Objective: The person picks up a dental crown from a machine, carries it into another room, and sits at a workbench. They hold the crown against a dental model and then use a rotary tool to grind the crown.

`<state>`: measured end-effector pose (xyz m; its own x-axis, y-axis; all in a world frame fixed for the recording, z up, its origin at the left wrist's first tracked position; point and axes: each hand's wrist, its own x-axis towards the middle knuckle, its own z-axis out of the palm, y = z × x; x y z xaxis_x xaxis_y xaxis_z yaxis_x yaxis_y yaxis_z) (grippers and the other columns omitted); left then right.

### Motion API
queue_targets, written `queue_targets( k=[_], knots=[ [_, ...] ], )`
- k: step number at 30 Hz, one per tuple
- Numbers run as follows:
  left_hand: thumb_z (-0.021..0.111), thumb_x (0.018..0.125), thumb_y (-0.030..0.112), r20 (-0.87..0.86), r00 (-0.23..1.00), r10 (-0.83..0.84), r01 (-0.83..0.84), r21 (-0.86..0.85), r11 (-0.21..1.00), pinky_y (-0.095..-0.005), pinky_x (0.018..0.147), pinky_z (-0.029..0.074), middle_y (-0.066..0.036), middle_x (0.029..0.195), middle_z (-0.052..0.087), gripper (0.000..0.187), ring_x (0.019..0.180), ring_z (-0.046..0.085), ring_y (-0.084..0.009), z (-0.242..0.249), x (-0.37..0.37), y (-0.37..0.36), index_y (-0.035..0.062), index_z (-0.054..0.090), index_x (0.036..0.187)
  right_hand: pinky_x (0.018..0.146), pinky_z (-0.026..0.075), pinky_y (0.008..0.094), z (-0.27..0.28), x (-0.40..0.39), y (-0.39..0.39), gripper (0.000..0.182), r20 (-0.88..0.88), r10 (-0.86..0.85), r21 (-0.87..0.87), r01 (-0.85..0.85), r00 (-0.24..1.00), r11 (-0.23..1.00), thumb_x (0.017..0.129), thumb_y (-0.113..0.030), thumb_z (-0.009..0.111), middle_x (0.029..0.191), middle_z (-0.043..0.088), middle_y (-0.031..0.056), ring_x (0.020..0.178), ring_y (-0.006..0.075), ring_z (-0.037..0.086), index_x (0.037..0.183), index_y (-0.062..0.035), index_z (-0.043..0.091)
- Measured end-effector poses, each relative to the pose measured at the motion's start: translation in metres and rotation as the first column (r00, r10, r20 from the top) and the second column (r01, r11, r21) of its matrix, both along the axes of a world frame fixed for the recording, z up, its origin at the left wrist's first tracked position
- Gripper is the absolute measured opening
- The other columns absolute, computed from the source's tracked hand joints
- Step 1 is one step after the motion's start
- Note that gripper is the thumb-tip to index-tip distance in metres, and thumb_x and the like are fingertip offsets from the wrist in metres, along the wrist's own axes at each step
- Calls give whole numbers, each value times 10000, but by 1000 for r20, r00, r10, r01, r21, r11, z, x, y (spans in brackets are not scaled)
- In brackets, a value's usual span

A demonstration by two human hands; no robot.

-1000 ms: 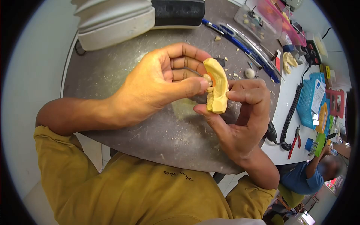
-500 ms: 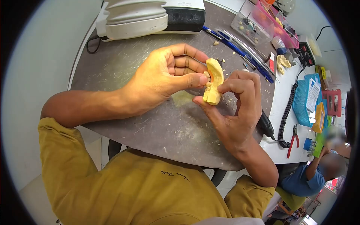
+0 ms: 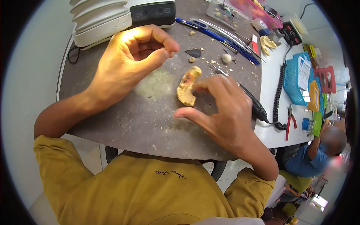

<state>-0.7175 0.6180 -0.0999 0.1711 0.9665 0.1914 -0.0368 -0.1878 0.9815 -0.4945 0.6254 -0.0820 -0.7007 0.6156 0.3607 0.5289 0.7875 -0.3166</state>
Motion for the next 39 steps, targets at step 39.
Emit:
queue_targets(
  k=[39],
  knots=[
    [550, 869, 107, 135, 944, -301, 246, 319, 915, -415, 746, 477, -207, 997, 584, 370, 922, 587, -332, 2, 145, -48, -20, 410, 1187, 772, 439, 235, 87, 57, -27, 346, -293, -128, -465, -24, 948, 885, 930, -212, 525, 975, 613, 120, 863, 126, 561, 1104, 83, 571]
  ],
)
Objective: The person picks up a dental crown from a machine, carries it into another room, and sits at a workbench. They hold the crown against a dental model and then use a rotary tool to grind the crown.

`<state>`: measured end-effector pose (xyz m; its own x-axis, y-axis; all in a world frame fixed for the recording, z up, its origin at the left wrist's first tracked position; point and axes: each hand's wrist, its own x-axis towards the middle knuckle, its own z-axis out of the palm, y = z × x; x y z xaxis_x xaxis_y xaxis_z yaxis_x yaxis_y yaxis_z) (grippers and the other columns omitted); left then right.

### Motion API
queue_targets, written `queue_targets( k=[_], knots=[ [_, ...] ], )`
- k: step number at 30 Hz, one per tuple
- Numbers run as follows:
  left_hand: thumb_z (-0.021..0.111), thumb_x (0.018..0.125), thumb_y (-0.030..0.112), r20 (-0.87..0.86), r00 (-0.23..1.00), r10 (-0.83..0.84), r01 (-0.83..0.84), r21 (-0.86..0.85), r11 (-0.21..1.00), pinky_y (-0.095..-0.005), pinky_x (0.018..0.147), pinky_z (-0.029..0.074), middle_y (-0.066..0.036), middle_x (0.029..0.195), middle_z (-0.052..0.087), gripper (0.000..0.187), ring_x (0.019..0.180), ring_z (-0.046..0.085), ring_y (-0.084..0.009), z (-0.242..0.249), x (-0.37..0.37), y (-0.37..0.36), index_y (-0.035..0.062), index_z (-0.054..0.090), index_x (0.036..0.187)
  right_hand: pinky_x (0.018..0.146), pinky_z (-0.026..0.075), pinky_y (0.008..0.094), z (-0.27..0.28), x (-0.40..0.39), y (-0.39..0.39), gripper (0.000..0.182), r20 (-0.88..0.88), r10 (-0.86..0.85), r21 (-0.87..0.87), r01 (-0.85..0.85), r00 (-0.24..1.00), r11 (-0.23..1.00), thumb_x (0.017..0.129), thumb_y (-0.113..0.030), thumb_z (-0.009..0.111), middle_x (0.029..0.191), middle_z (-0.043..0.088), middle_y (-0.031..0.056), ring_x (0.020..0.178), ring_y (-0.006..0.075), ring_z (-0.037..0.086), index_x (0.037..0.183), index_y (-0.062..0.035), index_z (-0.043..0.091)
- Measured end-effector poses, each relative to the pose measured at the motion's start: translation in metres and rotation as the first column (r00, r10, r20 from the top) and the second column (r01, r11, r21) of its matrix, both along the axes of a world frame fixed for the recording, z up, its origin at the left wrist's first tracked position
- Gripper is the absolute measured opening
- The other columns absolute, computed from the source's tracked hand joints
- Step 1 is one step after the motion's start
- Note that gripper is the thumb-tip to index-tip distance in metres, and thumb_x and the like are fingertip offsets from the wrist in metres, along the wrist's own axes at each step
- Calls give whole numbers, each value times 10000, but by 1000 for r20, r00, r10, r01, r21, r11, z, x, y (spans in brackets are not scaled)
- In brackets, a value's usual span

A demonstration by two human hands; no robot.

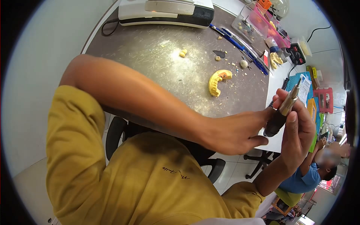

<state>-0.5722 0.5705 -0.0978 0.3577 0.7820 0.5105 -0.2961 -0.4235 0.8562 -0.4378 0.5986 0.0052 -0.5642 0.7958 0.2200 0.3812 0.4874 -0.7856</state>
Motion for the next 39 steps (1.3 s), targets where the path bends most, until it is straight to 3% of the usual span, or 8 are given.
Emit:
queue_targets(
  k=[2, 6, 14, 24, 30, 36, 38, 39],
  knots=[
    [554, 845, 98, 84, 985, -149, 161, -174, 972, -431, 773, 454, -216, 869, 585, 247, 880, 578, -410, 1, 3, 9, -54, 455, 1011, 774, 443, 238, -1, 2, -1, 356, 25, 34, -32, -33, 999, 999, 926, -219, 536, 986, 619, 129, 871, 128, 562, 1111, 84, 567],
    [557, 847, 103, 56, 989, -135, 142, -142, 980, -421, 752, 459, -229, 871, 589, 239, 884, 588, -396, -16, 1, 11, -58, 459, 994, 834, 440, 281, -14, 7, -2, 358, 86, -74, -212, 91, 994, 973, 901, -204, 576, 1002, 620, 129, 904, 161, 571, 1122, 75, 552],
    [633, 835, 197, -57, 988, -143, 112, -368, 923, -360, 676, 487, -190, 835, 635, 274, 744, 640, -279, -10, -1, 18, -33, 532, 944, 803, 426, 311, -18, 4, 11, 263, 356, -73, -56, 99, 932, 994, 857, -76, 574, 990, 606, 138, 888, 215, 569, 1095, 34, 555],
    [634, 810, 153, -78, 996, -53, 30, -272, 962, -374, 606, 468, -191, 764, 601, 255, 677, 617, -316, -7, 2, 16, -39, 519, 932, 708, 401, 341, -8, 0, 7, 258, 468, -130, 183, 48, 874, 982, 742, -116, 685, 827, 556, 135, 768, 293, 517, 908, 23, 544],
    [613, 812, 113, -65, 991, -119, 83, -406, 910, -361, 578, 447, -185, 744, 595, 210, 639, 602, -295, -1, 2, 20, -46, 529, 920, 686, 430, 358, -15, 1, 8, 347, 506, -267, 343, 92, 820, 935, 743, -129, 706, 857, 589, 147, 781, 308, 550, 1034, 17, 585],
    [614, 838, 153, -53, 997, -47, 27, -322, 946, -349, 605, 453, -173, 763, 610, 226, 679, 608, -252, -7, 8, 17, -47, 556, 923, 685, 453, 305, -28, 16, 22, 297, 289, -175, 162, 133, 941, 978, 727, -135, 742, 790, 637, 125, 726, 208, 590, 959, 20, 641],
    [612, 850, 175, -58, 996, -66, 44, -325, 945, -348, 624, 459, -170, 783, 617, 244, 700, 611, -247, -5, 6, 19, -44, 556, 942, 732, 463, 289, -29, 24, 28, 289, 211, -131, -35, 141, 969, 989, 753, -126, 730, 842, 657, 117, 789, 169, 599, 985, 25, 647],
    [608, 858, 195, -91, 988, -126, 88, -341, 936, -353, 654, 465, -170, 814, 620, 259, 735, 613, -251, -5, 4, 20, -40, 557, 953, 764, 463, 290, -29, 25, 29, 294, 112, -106, -282, 134, 988, 950, 767, -133, 722, 873, 660, 112, 826, 162, 601, 1000, 29, 646]
  ],
)
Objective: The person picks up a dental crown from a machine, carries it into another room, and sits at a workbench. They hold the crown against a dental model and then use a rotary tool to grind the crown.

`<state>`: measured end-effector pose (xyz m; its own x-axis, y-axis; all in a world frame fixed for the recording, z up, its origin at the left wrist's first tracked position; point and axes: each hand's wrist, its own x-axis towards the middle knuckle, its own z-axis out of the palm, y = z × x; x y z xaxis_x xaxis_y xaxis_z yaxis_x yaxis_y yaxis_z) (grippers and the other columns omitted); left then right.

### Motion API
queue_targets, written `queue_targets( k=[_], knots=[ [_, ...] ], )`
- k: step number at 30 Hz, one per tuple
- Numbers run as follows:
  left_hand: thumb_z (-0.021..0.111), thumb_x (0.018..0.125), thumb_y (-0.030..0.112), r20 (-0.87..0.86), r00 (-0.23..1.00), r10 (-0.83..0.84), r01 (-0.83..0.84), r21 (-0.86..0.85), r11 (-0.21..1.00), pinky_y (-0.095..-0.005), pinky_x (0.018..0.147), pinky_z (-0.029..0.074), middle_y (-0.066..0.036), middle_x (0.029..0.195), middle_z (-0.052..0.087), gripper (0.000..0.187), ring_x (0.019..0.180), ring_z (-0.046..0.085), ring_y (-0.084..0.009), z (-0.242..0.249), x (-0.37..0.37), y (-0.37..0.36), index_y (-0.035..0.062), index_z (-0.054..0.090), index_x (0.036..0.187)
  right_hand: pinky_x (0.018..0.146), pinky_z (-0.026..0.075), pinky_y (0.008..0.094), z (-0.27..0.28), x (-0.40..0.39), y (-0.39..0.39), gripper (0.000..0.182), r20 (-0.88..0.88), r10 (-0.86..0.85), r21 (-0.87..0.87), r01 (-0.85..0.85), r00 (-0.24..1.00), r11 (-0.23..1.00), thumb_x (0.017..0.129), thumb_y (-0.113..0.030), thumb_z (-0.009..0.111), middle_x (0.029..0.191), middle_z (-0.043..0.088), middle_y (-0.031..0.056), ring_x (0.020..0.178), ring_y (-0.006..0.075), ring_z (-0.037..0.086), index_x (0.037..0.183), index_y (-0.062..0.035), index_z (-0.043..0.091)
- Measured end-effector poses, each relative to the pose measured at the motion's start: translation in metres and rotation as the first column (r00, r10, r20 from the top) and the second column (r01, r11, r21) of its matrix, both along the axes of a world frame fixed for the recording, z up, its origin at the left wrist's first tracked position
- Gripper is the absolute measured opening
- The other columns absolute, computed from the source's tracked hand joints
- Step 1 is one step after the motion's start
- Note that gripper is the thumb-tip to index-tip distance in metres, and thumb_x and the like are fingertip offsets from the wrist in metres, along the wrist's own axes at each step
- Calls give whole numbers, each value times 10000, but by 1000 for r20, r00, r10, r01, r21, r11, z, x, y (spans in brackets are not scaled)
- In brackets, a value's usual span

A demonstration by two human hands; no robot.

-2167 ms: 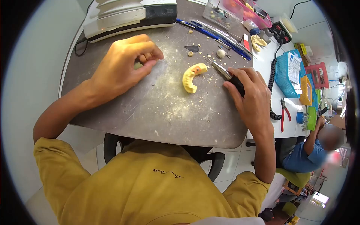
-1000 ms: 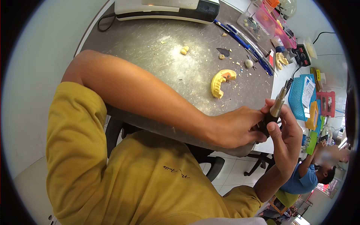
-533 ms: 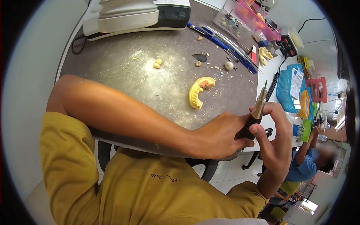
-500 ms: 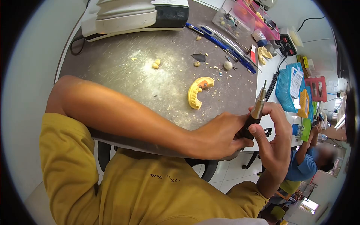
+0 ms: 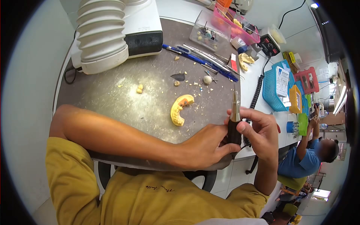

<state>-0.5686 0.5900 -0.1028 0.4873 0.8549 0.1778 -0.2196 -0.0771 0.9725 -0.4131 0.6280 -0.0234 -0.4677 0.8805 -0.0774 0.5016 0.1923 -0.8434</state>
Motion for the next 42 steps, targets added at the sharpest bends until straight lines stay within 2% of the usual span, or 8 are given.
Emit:
queue_targets(
  k=[2, 11, 17, 27, 29, 34, 39, 42],
  knots=[
    [605, 867, 216, -36, 998, -57, 56, -16, 998, -358, 684, 471, -169, 844, 623, 274, 769, 615, -255, 0, -1, 2, -35, 558, 965, 849, 457, 294, 1, 2, 6, 322, -180, 31, -253, -77, 983, 964, 813, -163, 694, 952, 660, 96, 925, 147, 597, 1045, 51, 629],
    [615, 847, 197, -1, 994, -107, 107, 33, 994, -420, 693, 447, -207, 809, 587, 262, 777, 587, -352, -5, 3, 3, -35, 510, 910, 729, 506, 268, 16, -38, 29, 208, -248, 46, -103, -74, 968, 992, 886, -142, 596, 874, 660, 103, 782, 141, 637, 940, 55, 638],
    [598, 877, 216, -42, 999, -26, 27, 26, 999, -350, 653, 469, -153, 796, 593, 249, 737, 599, -245, 2, -2, 8, -13, 521, 938, 737, 491, 256, -3, -42, 47, 178, -425, -73, -136, 16, 902, 991, 885, -129, 574, 836, 652, 91, 760, 131, 622, 888, 35, 643],
    [534, 913, 225, -23, 988, -152, 151, -55, 987, -357, 797, 462, -155, 932, 601, 280, 894, 599, -253, -3, -2, 13, -21, 522, 1046, 659, 485, 228, 14, -28, 51, 296, -191, 74, -254, -123, 979, 959, 914, -228, 558, 916, 658, 71, 758, 104, 610, 1016, 42, 622],
    [522, 919, 226, 16, 987, -158, 158, -29, 987, -355, 850, 449, -152, 987, 592, 292, 958, 585, -248, -9, 2, 13, -20, 518, 1077, 774, 484, 278, 20, -15, 42, 462, -70, 275, -395, -280, 959, 875, 919, -346, 524, 906, 649, 132, 842, 167, 628, 1092, 78, 577],
    [540, 897, 232, 214, 968, -131, 98, 161, 982, -408, 725, 445, -167, 820, 575, 263, 783, 570, -337, -16, 11, 8, -17, 498, 971, 941, 388, 435, 16, 8, 40, 447, -297, 245, -591, -379, 923, 712, 830, -277, 660, 908, 652, 159, 943, 263, 594, 1094, 76, 586],
    [575, 877, 223, 78, 981, -177, 170, 93, 981, -395, 671, 454, -161, 764, 600, 267, 729, 602, -310, -14, 7, 6, -31, 515, 934, 886, 401, 380, 6, 11, 38, 458, -269, 239, -549, -353, 933, 758, 717, -242, 777, 881, 648, 111, 874, 200, 570, 1037, 42, 613],
    [601, 870, 191, 156, 976, -151, 163, -69, 984, -350, 739, 475, -143, 860, 614, 263, 821, 614, -244, -4, 0, 9, -39, 525, 974, 754, 449, 275, 9, 3, 30, 417, 85, 294, -70, -289, 952, 955, 712, -195, 781, 902, 627, 54, 824, 139, 597, 1027, 12, 601]
  ],
)
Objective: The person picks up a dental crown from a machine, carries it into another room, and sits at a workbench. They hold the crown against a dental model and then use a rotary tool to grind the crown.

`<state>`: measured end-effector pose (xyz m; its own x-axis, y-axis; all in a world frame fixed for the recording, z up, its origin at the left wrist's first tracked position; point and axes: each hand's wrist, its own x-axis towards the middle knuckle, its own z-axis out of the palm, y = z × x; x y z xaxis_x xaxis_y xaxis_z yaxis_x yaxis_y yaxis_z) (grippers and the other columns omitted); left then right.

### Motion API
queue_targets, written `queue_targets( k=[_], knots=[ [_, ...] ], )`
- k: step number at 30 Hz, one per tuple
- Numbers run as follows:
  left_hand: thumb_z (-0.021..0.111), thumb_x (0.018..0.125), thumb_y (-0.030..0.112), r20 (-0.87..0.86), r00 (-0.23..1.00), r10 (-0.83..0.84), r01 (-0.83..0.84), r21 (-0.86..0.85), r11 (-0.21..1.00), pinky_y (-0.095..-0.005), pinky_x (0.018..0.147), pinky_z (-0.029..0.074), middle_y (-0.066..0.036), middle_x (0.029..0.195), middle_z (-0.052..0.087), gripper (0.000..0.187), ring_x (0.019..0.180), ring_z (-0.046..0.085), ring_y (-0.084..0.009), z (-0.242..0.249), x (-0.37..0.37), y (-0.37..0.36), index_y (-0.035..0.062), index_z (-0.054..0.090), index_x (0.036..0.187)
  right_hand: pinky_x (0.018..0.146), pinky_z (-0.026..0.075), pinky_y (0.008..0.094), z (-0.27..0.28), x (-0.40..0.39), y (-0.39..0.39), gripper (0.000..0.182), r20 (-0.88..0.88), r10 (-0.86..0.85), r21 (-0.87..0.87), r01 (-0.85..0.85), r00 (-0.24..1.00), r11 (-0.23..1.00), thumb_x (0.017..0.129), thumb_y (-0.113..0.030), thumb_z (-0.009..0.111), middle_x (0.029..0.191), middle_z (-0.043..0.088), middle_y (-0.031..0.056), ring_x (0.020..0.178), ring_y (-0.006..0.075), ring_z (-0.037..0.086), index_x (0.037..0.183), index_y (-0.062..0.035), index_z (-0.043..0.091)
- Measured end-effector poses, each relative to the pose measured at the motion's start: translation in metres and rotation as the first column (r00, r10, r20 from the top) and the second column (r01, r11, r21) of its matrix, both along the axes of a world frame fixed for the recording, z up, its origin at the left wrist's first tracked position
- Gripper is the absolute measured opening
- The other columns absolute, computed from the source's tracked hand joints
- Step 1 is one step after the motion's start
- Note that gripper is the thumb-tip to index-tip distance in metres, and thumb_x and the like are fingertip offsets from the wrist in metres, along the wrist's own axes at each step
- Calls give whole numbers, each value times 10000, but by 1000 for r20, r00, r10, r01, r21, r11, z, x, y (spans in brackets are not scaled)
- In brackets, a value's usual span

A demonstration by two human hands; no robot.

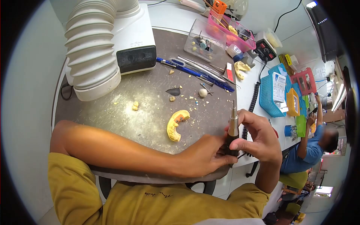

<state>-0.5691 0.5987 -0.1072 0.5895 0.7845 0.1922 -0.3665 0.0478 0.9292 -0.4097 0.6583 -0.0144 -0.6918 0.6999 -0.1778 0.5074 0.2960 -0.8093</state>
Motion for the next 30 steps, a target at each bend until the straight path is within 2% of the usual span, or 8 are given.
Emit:
queue_targets(
  k=[7, 13, 15, 17, 21, 23, 28, 30],
  knots=[
    [612, 872, 168, -119, 989, -87, 75, -99, 992, -304, 841, 498, -133, 968, 626, 271, 944, 622, -185, 8, -2, 3, -56, 535, 1002, 747, 483, 250, 15, -38, 1, 232, -215, -301, -55, 296, 929, 953, 861, -164, 631, 886, 659, 86, 804, 128, 632, 961, 45, 624],
    [629, 849, 197, -259, 959, -118, 129, 24, 991, -327, 797, 506, -155, 873, 642, 268, 869, 649, -248, 6, -2, 3, -39, 559, 957, 619, 492, 246, 17, -57, 29, 179, -468, -270, -60, 275, 841, 960, 886, -134, 592, 755, 647, 66, 661, 109, 606, 860, 37, 641],
    [629, 844, 207, -222, 973, -59, 74, 61, 995, -343, 773, 501, -166, 855, 639, 272, 846, 645, -272, 5, -2, 3, -29, 561, 960, 591, 480, 244, 18, -57, 47, 173, -216, -273, 255, 324, 937, 911, 853, -146, 634, 726, 648, 58, 631, 98, 591, 819, 21, 661],
    [630, 839, 218, -178, 984, 5, 14, 105, 994, -358, 748, 497, -176, 837, 636, 276, 822, 641, -296, 3, -2, 4, -19, 562, 964, 576, 468, 249, 2, -51, 59, 151, 172, -184, 425, 96, 968, 900, 807, -145, 669, 688, 646, 61, 609, 96, 580, 797, 6, 677],
    [614, 847, 219, -172, 984, 50, -32, 105, 994, -382, 705, 480, -187, 822, 625, 256, 783, 627, -331, 2, -2, 5, -9, 559, 947, 565, 473, 311, -19, -55, 60, 183, 445, -158, 463, -76, 882, 883, 778, -210, 693, 652, 640, 105, 568, 231, 611, 789, -28, 690],
    [612, 848, 217, -164, 985, 45, -28, 103, 994, -381, 703, 479, -186, 815, 623, 252, 779, 624, -336, 2, -2, 5, -10, 555, 942, 562, 473, 342, -14, -61, 64, 196, 419, -188, 532, -72, 888, 844, 786, -232, 682, 647, 636, 116, 581, 273, 616, 764, -38, 681],
    [609, 847, 208, -128, 992, 19, -7, 87, 996, -381, 701, 481, -191, 806, 619, 260, 762, 621, -346, 0, 0, 6, -20, 541, 953, 657, 482, 380, 4, -77, 128, 133, 370, -212, 881, -270, 904, 388, 800, -118, 608, 781, 667, 100, 750, 259, 641, 911, -75, 667],
    [610, 847, 207, -122, 992, 28, -16, 99, 995, -380, 697, 483, -192, 806, 618, 264, 760, 621, -349, -3, 2, 6, -23, 539, 955, 671, 486, 380, -5, -87, 156, 137, 445, -174, 835, -337, 879, 435, 798, -110, 605, 792, 671, 91, 769, 256, 642, 915, -84, 672]
  ],
)
